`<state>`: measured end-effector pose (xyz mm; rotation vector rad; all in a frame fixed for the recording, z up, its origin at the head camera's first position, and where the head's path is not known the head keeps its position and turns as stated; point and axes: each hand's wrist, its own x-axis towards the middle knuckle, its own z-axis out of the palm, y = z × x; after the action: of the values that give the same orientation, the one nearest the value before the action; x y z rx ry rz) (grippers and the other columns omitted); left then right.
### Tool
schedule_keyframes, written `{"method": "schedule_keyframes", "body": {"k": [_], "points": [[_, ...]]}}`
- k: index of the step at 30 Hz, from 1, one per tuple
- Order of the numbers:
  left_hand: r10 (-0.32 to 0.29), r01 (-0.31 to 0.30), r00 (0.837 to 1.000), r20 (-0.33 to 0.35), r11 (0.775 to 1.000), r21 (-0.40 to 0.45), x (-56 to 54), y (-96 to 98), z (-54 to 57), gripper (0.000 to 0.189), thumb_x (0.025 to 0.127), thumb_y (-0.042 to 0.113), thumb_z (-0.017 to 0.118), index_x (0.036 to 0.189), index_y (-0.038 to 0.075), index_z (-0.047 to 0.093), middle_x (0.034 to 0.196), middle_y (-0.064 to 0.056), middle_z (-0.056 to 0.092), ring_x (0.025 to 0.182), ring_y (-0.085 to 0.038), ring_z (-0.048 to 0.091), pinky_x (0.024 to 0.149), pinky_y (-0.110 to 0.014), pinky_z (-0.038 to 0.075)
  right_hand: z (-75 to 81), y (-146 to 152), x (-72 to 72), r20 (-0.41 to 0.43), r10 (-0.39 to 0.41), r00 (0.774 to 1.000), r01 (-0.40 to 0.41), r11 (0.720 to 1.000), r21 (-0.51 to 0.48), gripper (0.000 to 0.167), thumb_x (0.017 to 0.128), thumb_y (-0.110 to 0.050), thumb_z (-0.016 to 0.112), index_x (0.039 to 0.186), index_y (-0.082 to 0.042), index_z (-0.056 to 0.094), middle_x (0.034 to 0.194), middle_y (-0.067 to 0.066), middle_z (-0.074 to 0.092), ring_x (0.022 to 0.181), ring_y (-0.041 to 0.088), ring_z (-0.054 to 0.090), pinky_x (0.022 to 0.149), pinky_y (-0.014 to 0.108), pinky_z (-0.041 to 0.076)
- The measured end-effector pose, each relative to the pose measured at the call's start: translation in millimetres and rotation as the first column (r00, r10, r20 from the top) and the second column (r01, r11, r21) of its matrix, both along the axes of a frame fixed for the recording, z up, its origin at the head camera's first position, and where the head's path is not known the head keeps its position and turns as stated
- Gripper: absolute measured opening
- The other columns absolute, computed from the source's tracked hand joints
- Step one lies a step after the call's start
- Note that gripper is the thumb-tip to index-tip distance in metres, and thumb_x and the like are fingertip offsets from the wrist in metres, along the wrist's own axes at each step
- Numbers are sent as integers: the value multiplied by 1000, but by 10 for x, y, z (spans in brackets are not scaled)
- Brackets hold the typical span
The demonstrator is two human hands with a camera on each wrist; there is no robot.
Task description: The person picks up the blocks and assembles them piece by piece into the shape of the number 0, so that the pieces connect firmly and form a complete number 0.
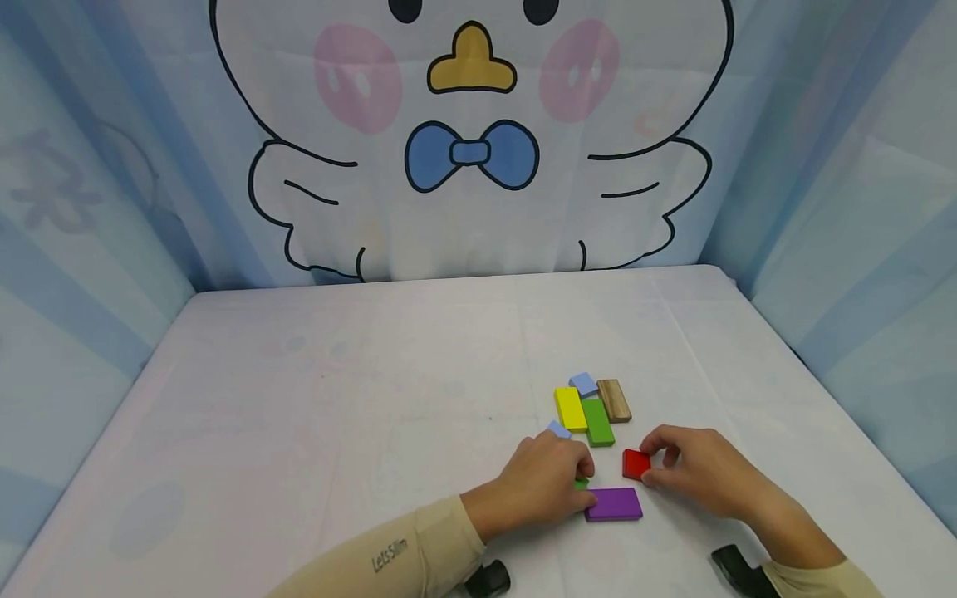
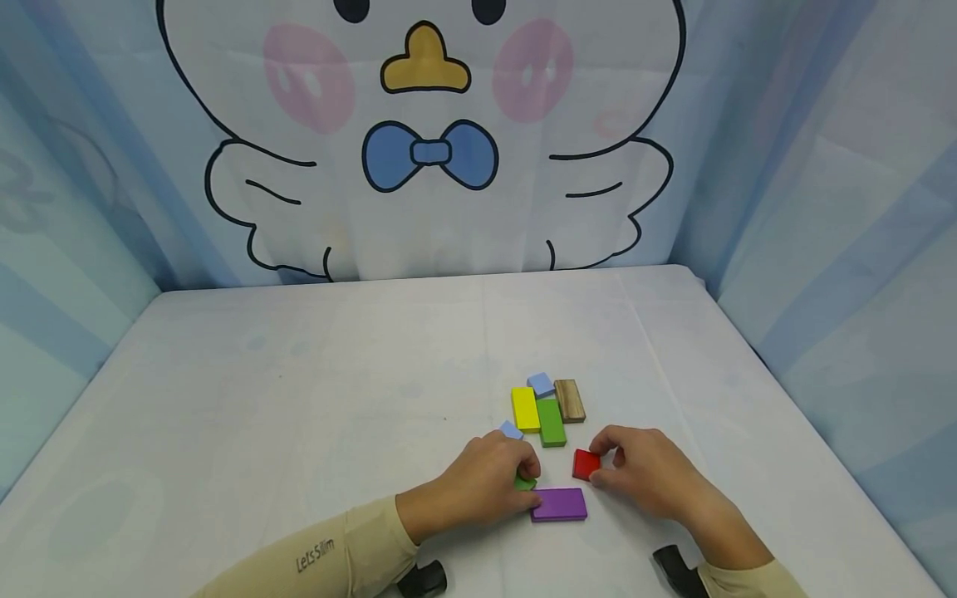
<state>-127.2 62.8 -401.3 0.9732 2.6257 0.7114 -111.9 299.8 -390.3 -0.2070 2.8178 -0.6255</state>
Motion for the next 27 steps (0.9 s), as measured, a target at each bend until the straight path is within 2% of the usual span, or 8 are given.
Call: {"method": "schedule_keyframes", "body": {"k": [27], "points": [[13, -13, 1000, 16, 1000, -24, -8, 16, 22, 21, 83, 32, 84, 95, 19, 72, 76, 15, 57, 78, -5, 46, 69, -22, 39, 15, -43, 39, 32, 2, 999, -2, 1000, 2, 32, 80, -23, 85, 106, -12, 70, 82, -5, 58, 77, 15, 51, 66, 26, 45]]}}
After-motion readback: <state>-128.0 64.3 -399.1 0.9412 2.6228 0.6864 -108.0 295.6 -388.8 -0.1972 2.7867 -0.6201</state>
